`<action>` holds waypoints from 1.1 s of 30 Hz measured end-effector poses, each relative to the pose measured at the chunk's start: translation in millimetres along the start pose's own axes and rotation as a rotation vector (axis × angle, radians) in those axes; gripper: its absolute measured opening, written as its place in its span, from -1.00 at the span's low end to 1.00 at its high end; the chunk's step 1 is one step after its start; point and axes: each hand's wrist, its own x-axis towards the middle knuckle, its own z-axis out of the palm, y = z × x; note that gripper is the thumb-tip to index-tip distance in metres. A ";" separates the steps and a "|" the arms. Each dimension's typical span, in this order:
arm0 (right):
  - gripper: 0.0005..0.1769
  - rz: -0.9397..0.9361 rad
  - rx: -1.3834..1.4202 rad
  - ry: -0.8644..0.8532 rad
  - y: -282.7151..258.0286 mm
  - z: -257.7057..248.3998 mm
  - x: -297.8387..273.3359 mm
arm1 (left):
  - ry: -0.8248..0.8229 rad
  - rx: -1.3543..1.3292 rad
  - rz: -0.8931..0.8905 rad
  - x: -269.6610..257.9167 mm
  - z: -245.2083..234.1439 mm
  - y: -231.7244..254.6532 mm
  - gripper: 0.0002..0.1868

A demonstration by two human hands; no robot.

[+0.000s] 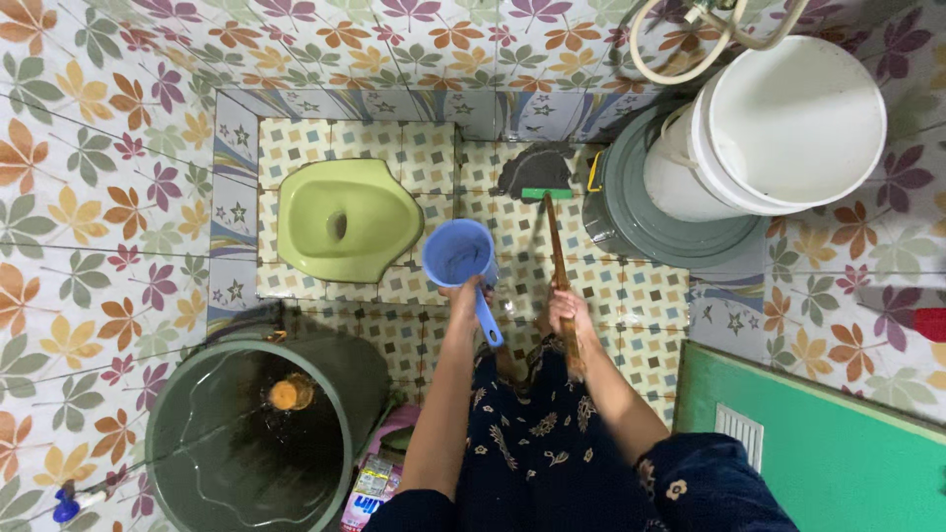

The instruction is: The person cleans a bathroom floor by pouring water from a bucket using a smaller scoop and then scrubbing the tiles with a long-handled brush.

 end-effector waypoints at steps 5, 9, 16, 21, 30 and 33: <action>-0.66 -0.002 0.290 -0.019 -41.0 29.1 49.8 | 0.051 0.043 0.062 20.1 -8.9 -8.6 -0.08; -0.87 0.154 0.654 -0.331 -74.2 50.7 75.1 | -0.082 0.010 0.154 -14.2 -0.1 8.2 0.05; -0.54 0.011 -0.107 0.107 -87.4 75.4 90.4 | -0.157 0.159 0.225 -68.2 62.8 35.8 0.31; -0.49 0.044 -0.328 0.291 -83.7 97.8 107.9 | -0.489 0.529 0.910 -27.4 93.2 32.3 -0.14; -0.60 -0.015 -0.526 -0.026 -97.8 141.2 147.0 | -0.172 0.692 1.407 -63.3 177.8 75.4 -0.53; -0.66 -0.081 -0.720 -0.245 -108.0 145.8 155.9 | -0.064 0.489 1.073 -47.0 212.6 84.0 -0.65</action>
